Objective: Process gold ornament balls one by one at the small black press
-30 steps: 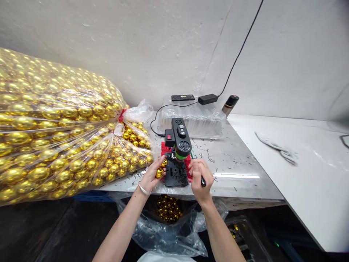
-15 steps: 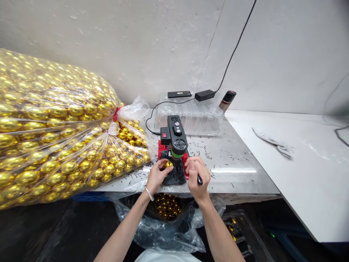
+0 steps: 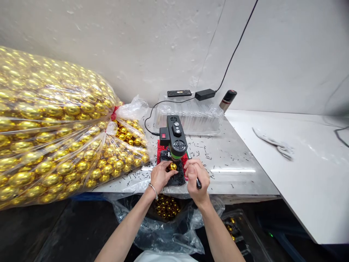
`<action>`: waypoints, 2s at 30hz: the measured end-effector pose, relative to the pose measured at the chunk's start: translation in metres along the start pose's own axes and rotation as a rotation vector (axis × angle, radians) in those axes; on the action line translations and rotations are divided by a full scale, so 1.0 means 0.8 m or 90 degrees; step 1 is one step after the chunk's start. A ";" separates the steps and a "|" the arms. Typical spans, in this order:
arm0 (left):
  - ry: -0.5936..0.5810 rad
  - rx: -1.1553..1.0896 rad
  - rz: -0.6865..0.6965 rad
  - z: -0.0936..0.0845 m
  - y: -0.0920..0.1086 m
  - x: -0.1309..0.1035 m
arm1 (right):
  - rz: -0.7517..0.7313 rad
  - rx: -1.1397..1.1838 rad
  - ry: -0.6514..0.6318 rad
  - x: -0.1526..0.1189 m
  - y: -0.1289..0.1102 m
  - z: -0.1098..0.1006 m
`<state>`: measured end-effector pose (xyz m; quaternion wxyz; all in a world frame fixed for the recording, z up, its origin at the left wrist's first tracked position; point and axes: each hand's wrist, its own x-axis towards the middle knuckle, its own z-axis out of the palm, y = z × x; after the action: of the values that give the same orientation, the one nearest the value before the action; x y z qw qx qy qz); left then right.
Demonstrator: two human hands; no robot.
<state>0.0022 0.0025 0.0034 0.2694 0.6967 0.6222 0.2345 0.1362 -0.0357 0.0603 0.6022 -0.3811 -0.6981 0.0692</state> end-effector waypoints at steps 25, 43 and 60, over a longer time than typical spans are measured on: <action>0.038 -0.177 -0.025 -0.003 -0.012 -0.023 | 0.030 0.019 0.018 0.017 -0.006 -0.002; -0.314 -1.080 -0.504 -0.002 -0.038 -0.139 | 0.020 0.019 0.034 0.001 0.000 0.006; 0.119 -0.197 0.052 0.025 -0.037 -0.008 | -0.009 -0.019 0.004 0.001 -0.001 0.001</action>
<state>-0.0074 -0.0030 -0.0312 0.3046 0.6466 0.5724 0.4018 0.1353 -0.0355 0.0612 0.5992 -0.3856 -0.6996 0.0529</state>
